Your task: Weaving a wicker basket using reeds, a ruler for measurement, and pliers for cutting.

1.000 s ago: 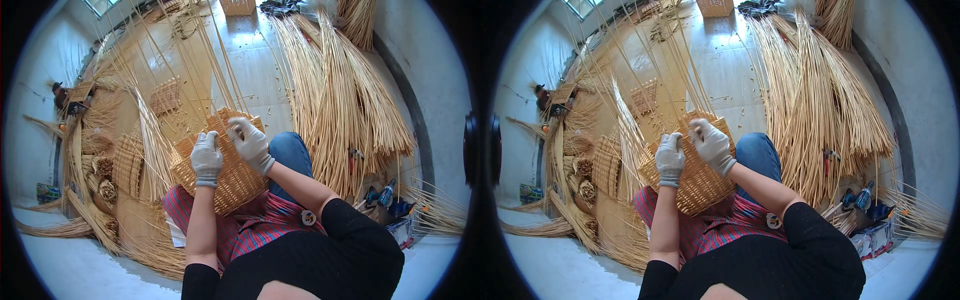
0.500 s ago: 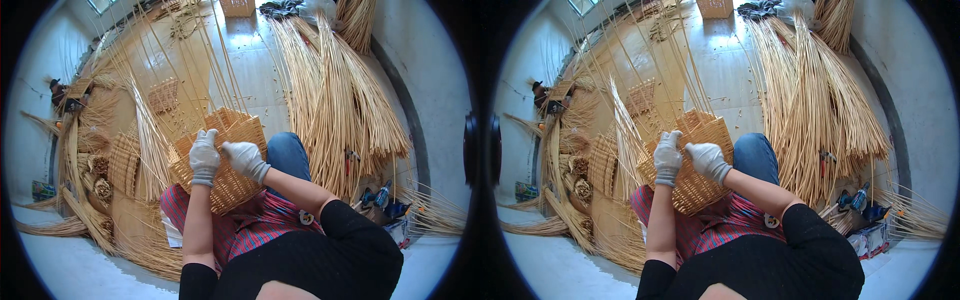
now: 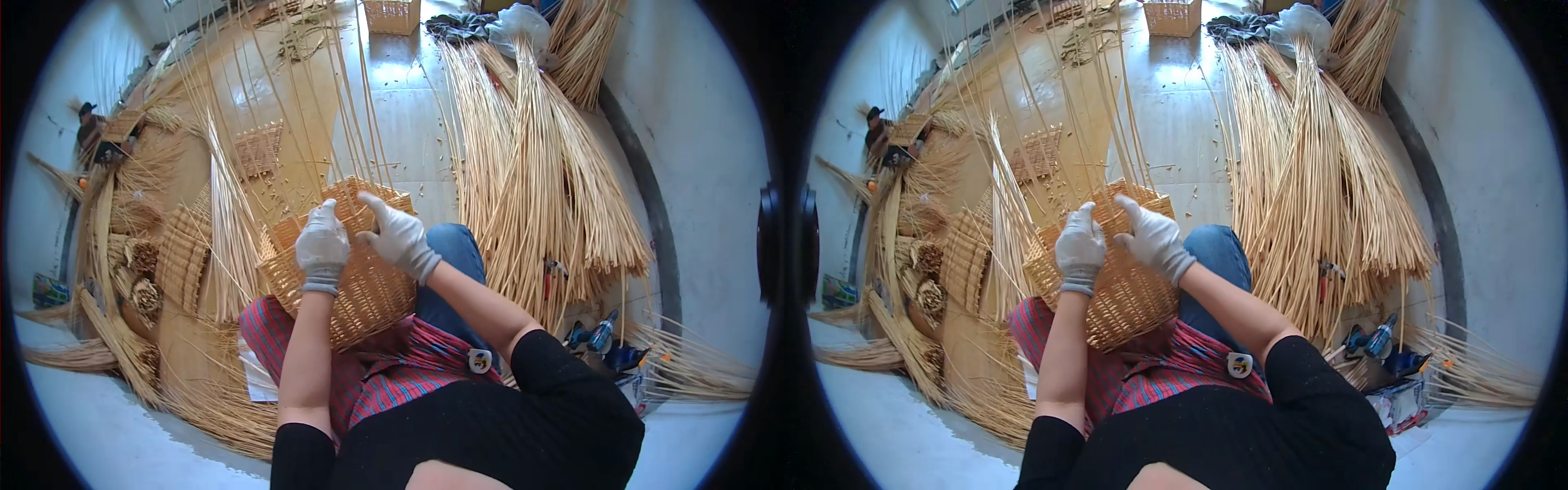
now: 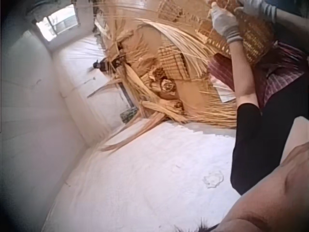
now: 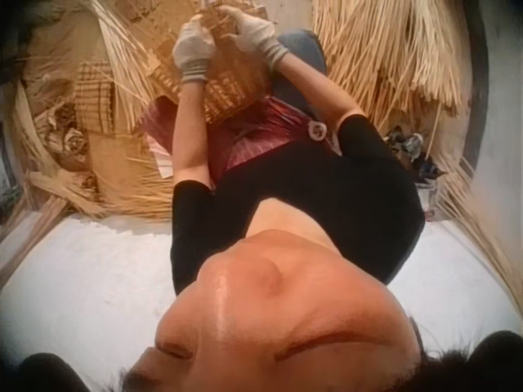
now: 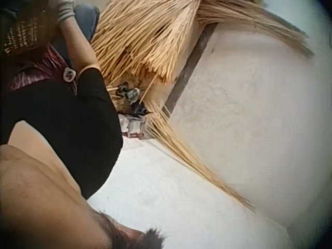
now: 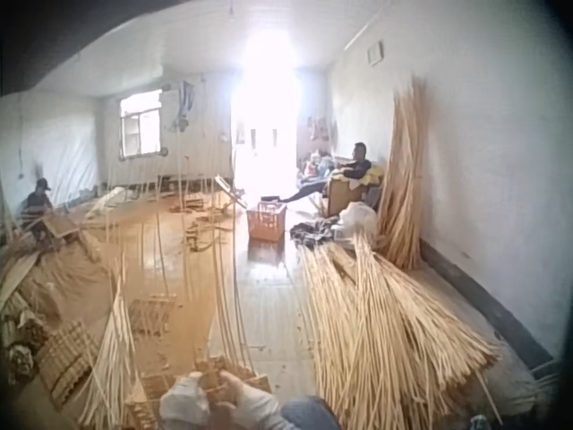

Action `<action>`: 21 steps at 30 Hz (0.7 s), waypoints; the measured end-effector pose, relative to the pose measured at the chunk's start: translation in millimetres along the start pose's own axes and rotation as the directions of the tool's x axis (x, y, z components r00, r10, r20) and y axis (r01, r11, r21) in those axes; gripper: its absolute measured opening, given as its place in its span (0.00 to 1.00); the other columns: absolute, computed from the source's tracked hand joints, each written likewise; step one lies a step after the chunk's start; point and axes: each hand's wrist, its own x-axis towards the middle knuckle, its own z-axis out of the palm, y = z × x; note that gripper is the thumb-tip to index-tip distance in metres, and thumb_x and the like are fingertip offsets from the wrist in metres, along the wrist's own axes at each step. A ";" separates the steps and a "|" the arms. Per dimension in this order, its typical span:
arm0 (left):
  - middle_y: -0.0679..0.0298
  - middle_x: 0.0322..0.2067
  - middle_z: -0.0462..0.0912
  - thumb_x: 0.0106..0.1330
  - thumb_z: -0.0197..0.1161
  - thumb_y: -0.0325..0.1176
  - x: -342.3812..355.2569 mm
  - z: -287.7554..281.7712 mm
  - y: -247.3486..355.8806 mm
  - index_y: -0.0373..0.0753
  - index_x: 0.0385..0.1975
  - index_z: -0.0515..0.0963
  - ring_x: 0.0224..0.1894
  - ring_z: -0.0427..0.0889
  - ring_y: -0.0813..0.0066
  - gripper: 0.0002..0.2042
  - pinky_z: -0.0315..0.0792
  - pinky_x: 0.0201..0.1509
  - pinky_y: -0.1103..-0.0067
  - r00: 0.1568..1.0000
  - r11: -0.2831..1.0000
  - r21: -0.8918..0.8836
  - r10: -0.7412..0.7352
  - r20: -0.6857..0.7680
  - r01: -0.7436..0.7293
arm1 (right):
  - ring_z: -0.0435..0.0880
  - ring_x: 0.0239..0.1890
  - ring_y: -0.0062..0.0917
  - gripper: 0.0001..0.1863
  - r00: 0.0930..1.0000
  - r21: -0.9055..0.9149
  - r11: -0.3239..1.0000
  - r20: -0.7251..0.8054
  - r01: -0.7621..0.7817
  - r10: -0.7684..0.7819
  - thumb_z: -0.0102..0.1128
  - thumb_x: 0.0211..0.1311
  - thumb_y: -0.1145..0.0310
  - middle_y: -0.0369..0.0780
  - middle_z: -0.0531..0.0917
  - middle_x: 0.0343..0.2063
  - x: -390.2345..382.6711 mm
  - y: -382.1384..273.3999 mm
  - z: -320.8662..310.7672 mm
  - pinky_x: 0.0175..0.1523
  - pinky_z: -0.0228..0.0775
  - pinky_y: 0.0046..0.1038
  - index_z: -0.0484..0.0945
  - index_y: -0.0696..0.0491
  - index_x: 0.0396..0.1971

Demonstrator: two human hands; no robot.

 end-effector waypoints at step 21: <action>0.50 0.55 0.72 0.53 0.73 0.28 12.2 24.9 -87.4 0.58 0.63 0.75 0.55 0.76 0.51 0.33 0.71 0.61 0.64 0.946 0.949 0.188 -0.283 0.156 0.253 | 0.86 0.43 0.42 0.40 0.980 -0.249 0.967 0.199 0.056 -0.006 0.73 0.50 0.48 0.48 0.86 0.40 90.4 -2.6 71.4 0.45 0.77 0.41 0.68 0.41 0.63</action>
